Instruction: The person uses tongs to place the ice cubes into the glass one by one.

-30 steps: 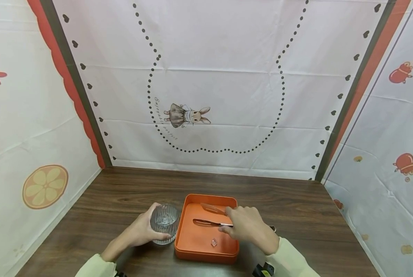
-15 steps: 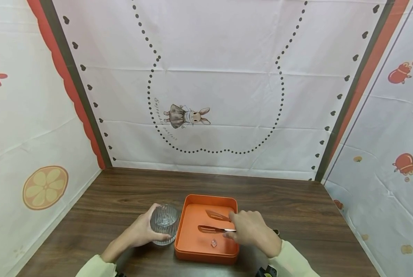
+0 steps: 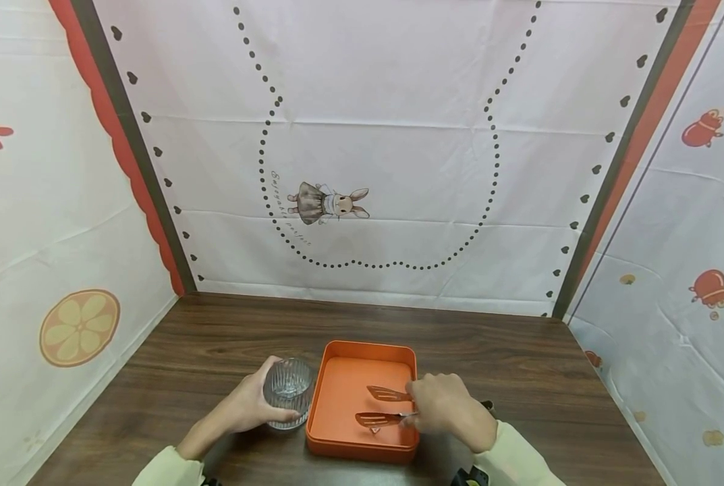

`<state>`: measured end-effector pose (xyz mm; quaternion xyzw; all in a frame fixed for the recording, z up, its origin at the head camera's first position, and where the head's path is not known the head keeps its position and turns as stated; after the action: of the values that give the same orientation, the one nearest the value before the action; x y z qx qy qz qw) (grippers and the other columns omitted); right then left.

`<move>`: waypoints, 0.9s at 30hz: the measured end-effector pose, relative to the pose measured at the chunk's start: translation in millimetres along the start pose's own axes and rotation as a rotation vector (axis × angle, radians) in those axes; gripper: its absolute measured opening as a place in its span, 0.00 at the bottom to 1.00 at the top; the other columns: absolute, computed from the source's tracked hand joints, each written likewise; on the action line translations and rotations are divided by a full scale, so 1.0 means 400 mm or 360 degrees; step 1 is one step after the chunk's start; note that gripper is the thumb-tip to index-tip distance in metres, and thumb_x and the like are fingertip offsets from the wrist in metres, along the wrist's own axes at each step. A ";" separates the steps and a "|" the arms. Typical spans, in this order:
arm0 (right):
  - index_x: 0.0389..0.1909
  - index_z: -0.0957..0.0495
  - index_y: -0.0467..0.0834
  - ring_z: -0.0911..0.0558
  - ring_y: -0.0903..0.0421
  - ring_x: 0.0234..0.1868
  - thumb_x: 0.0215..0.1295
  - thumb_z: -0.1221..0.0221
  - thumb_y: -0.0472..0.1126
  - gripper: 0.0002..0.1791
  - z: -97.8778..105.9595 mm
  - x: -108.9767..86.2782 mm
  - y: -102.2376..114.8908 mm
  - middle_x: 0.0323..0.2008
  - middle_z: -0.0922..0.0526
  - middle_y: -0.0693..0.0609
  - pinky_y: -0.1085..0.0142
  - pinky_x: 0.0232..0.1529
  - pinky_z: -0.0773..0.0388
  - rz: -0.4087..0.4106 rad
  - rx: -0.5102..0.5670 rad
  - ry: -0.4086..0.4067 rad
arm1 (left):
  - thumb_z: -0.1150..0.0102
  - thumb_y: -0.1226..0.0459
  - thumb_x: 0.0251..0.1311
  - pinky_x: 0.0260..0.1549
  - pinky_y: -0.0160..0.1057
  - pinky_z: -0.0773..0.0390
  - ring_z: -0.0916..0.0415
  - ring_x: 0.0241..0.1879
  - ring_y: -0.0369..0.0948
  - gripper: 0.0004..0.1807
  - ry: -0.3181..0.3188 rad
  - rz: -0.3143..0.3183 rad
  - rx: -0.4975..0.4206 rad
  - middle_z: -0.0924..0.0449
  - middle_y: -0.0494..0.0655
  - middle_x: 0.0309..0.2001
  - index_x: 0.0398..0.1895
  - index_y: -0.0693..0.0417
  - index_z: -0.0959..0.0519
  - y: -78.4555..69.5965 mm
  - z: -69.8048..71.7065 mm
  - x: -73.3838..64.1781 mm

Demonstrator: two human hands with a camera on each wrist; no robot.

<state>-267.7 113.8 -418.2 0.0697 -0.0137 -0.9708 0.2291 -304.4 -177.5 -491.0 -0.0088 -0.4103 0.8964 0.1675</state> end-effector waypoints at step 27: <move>0.18 0.26 0.53 0.35 0.62 0.18 0.54 0.28 0.46 0.15 -0.001 -0.005 0.049 0.15 0.33 0.60 0.64 0.22 0.37 0.0048 -0.0032 -0.0013 | 0.18 0.45 0.34 0.42 0.42 0.23 0.23 0.40 0.38 0.52 0.0008 0.0052 -0.0025 0.21 0.44 0.43 0.61 0.51 0.37 0.012 0.000 -0.001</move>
<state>-257.3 97.2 -417.0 0.0632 -0.0060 -0.9676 0.2444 -305.4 -180.4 -494.4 -0.0193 -0.4167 0.8957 0.1538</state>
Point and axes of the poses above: each hand's wrist, its own x-axis towards the middle knuckle, its own z-axis out of the back of the hand, y = z × x, the point moved 9 cm from there along x, towards the middle knuckle
